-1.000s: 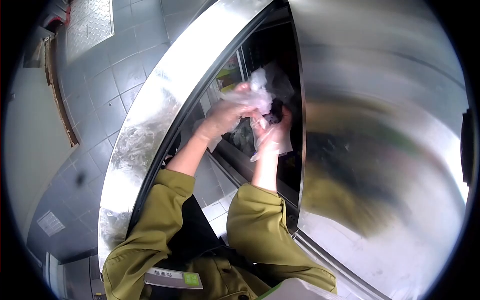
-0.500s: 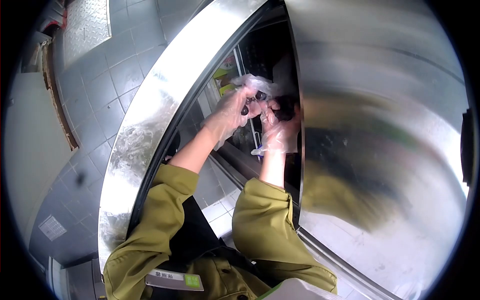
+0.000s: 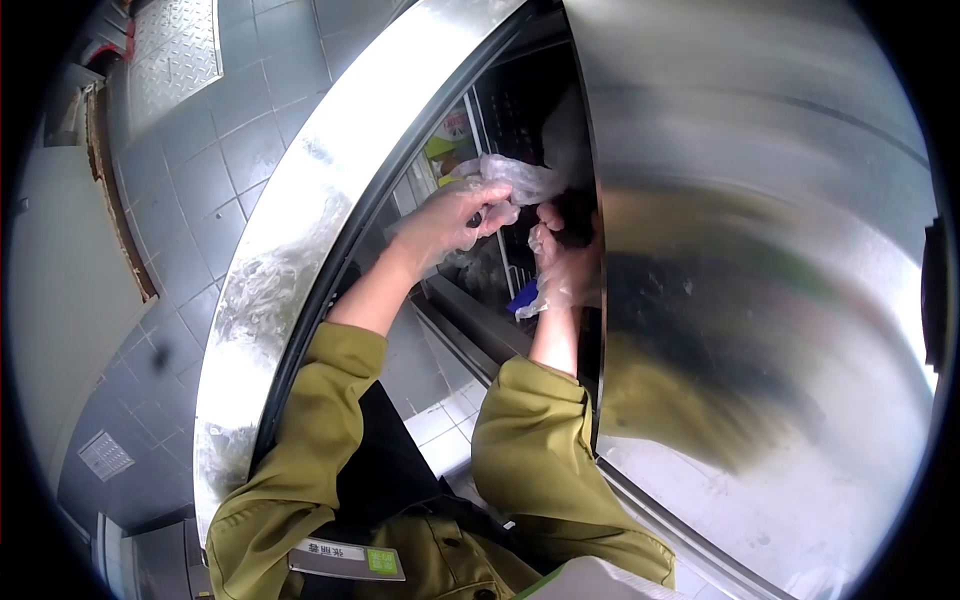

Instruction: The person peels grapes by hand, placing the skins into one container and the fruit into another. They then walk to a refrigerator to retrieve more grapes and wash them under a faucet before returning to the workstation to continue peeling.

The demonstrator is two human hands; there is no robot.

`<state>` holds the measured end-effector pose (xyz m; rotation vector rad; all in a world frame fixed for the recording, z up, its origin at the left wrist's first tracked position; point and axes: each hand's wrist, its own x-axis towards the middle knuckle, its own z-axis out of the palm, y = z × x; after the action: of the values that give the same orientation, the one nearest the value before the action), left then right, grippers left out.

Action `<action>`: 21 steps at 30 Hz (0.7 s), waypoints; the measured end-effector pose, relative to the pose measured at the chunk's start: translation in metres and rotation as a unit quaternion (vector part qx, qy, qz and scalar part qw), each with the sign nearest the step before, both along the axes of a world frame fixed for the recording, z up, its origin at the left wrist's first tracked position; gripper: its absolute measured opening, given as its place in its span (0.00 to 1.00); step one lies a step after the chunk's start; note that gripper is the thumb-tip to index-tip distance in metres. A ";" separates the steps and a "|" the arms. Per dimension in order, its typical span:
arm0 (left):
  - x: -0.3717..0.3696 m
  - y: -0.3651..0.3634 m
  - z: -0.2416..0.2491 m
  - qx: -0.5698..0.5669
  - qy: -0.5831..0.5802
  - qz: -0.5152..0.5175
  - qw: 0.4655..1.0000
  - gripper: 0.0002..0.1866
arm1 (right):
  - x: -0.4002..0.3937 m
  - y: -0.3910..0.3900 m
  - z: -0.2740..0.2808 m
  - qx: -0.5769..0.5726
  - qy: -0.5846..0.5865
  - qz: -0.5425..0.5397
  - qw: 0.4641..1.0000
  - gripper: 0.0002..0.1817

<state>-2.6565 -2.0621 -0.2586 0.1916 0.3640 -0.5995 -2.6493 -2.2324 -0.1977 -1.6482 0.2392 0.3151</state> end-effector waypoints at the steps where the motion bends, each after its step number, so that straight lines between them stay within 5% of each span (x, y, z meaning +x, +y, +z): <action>1: 0.000 -0.001 -0.008 0.004 -0.043 -0.024 0.999 0.15 | -0.001 -0.009 -0.007 -0.056 0.006 -0.004 0.998 0.21; 3: -0.002 0.004 -0.022 0.015 -0.134 -0.071 0.988 0.15 | 0.013 -0.036 -0.020 -0.266 0.011 0.014 0.964 0.21; 6: -0.010 0.001 -0.029 0.139 -0.030 -0.034 0.989 0.16 | 0.034 -0.097 -0.045 -0.557 0.024 0.035 0.830 0.20; 8: -0.012 0.001 -0.014 0.227 -0.027 -0.034 0.973 0.17 | 0.034 -0.121 -0.061 -0.610 -0.070 0.055 0.787 0.20; 11: -0.010 -0.030 -0.009 0.225 -0.243 -0.012 0.943 0.16 | 0.009 -0.127 -0.051 -0.463 -0.215 0.034 0.859 0.20; 12: 0.000 -0.037 0.004 0.204 -0.282 -0.027 0.937 0.13 | -0.003 -0.088 -0.012 -0.393 -0.171 -0.012 0.904 0.21; 15: 0.021 -0.067 0.014 0.227 -0.331 -0.022 0.916 0.10 | -0.055 -0.041 0.019 -0.444 -0.100 -0.056 0.889 0.20; 16: 0.029 -0.075 0.010 0.352 -0.378 -0.067 0.854 0.08 | -0.065 -0.026 0.030 -0.446 -0.069 -0.075 0.889 0.19; 17: 0.031 -0.081 0.000 0.472 -0.473 -0.007 0.744 0.08 | -0.074 -0.010 0.041 -0.448 -0.038 -0.094 0.888 0.19; 19: 0.036 -0.085 -0.014 0.652 -0.607 0.106 0.443 0.09 | -0.081 0.022 0.071 -0.342 0.015 -0.137 0.929 0.18; 21: 0.043 -0.083 -0.002 0.601 -0.363 -0.055 0.710 0.08 | -0.102 0.011 0.056 -0.272 -0.025 -0.109 0.956 0.18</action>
<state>-2.6133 -2.1447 -0.2609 1.6870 -0.0950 -0.2691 -2.7514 -2.2210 -0.1419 -2.1470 0.4979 0.0340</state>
